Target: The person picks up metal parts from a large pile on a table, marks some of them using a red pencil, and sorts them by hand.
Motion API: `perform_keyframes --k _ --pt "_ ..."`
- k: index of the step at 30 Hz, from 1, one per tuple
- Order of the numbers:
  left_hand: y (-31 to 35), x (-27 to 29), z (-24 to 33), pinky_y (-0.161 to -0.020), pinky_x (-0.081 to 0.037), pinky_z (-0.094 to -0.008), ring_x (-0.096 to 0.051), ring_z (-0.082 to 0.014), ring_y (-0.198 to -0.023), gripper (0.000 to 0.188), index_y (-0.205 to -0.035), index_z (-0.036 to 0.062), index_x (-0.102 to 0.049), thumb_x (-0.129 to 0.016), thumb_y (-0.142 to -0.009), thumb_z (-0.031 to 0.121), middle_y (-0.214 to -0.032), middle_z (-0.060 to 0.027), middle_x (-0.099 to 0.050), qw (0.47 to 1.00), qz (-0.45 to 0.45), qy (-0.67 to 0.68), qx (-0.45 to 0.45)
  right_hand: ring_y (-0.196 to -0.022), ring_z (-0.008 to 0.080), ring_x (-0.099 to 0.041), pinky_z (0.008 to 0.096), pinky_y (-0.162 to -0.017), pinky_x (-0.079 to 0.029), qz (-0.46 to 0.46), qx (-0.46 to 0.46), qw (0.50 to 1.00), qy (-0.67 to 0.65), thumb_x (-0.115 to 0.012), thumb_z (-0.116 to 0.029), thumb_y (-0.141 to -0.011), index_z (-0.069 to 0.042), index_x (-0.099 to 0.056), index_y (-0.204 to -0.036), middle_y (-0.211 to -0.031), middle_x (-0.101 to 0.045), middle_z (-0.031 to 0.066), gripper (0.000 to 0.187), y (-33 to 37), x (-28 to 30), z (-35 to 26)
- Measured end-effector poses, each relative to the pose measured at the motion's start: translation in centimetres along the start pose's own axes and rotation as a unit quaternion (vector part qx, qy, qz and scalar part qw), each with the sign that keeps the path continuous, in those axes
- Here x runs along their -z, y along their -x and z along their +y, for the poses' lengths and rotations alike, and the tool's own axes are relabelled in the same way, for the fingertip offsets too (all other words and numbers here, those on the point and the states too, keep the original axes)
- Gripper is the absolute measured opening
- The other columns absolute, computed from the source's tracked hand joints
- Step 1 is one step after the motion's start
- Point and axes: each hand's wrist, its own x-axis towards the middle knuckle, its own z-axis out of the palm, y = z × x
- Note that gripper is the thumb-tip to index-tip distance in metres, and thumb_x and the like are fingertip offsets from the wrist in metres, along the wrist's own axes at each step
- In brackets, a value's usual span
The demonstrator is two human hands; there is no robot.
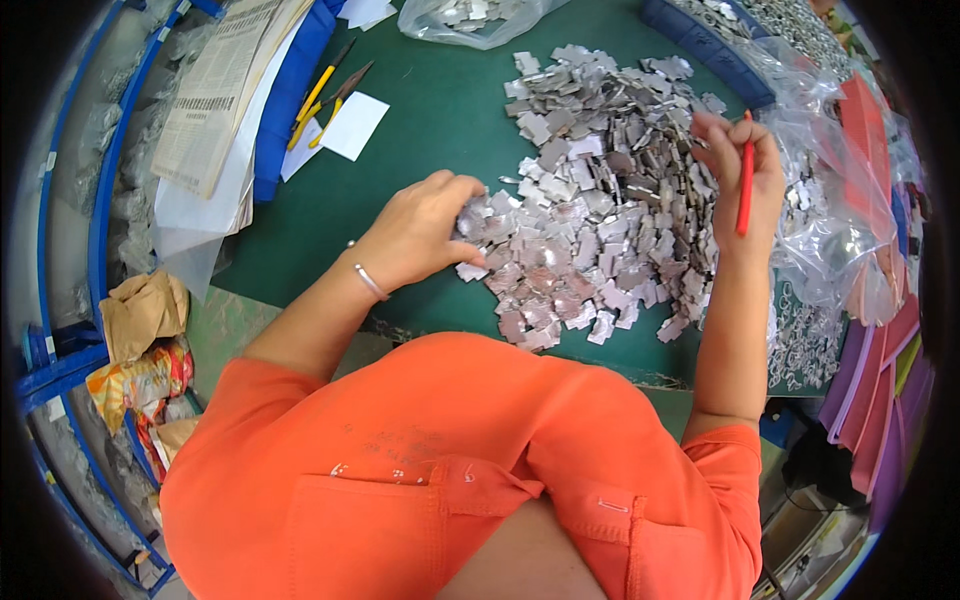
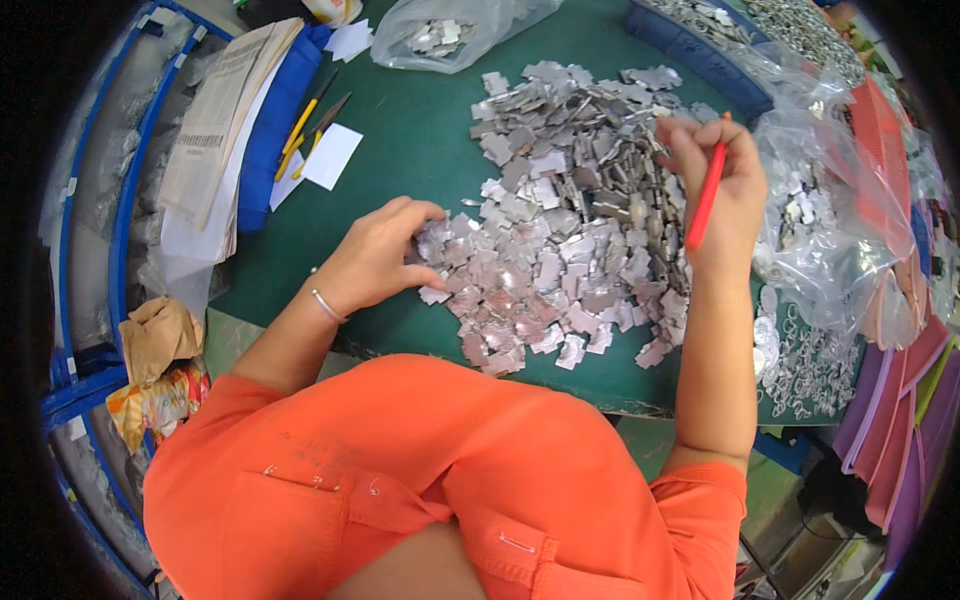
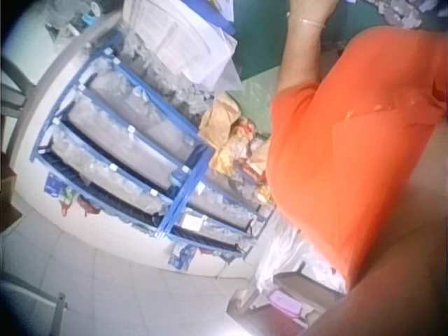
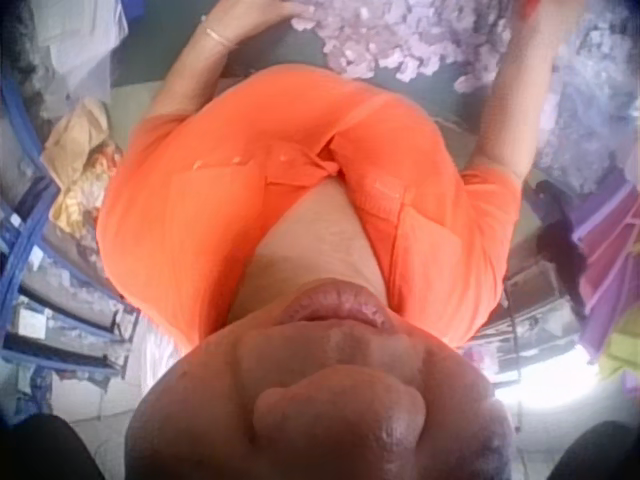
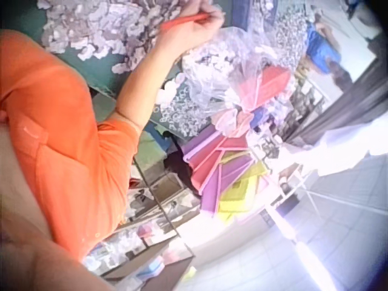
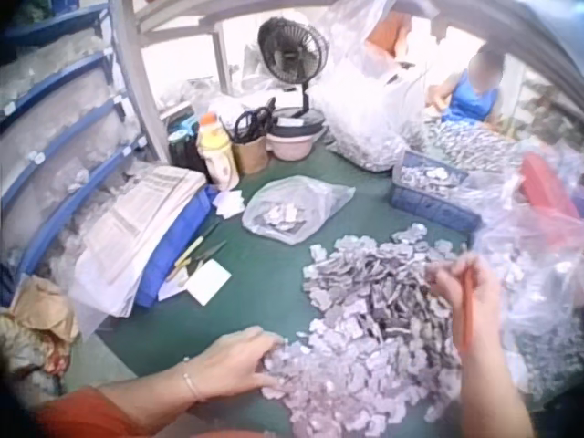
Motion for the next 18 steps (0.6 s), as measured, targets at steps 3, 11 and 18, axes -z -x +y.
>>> perform_keyframes --k 3,11,18 --pt "-0.9 -0.8 0.1 -0.060 -0.047 -0.0280 -0.056 -0.0168 -0.066 0.048 -0.100 0.0033 -0.060 -0.081 -0.058 0.009 -0.083 -0.0069 -0.057 0.999 0.025 0.028 0.003 -0.084 0.0132 -0.059 0.0251 -0.074 -0.047 -0.062 0.002 0.998 0.004 -0.058 0.003 -0.085 -0.003 -0.048 -0.086 -0.094 -0.065 0.0115 0.011 3.7 -1.7 0.1" --pt "-3.0 -1.4 2.4 -0.062 -0.048 -0.0202 -0.058 -0.0059 -0.071 0.030 -0.103 -0.0018 -0.060 -0.070 -0.076 0.001 -0.087 -0.0039 -0.062 0.946 0.034 0.317 0.058 -0.085 0.0120 -0.058 0.0250 -0.075 -0.047 -0.143 -0.048 0.988 -0.030 -0.059 0.006 -0.080 -0.003 -0.047 -0.084 -0.096 -0.062 0.0105 0.016 8.9 -5.2 1.1" --pt "-3.5 -2.2 5.4 -0.068 -0.051 -0.0220 -0.061 -0.0100 -0.078 0.028 -0.108 -0.0045 -0.055 -0.064 -0.081 -0.003 -0.089 -0.0078 -0.062 0.849 0.031 0.526 0.030 -0.076 0.0097 -0.055 0.0240 -0.065 -0.047 -0.119 0.018 0.987 -0.109 -0.065 0.009 -0.077 -0.004 -0.044 -0.084 -0.092 -0.059 0.0102 0.025 9.4 -5.5 1.7"
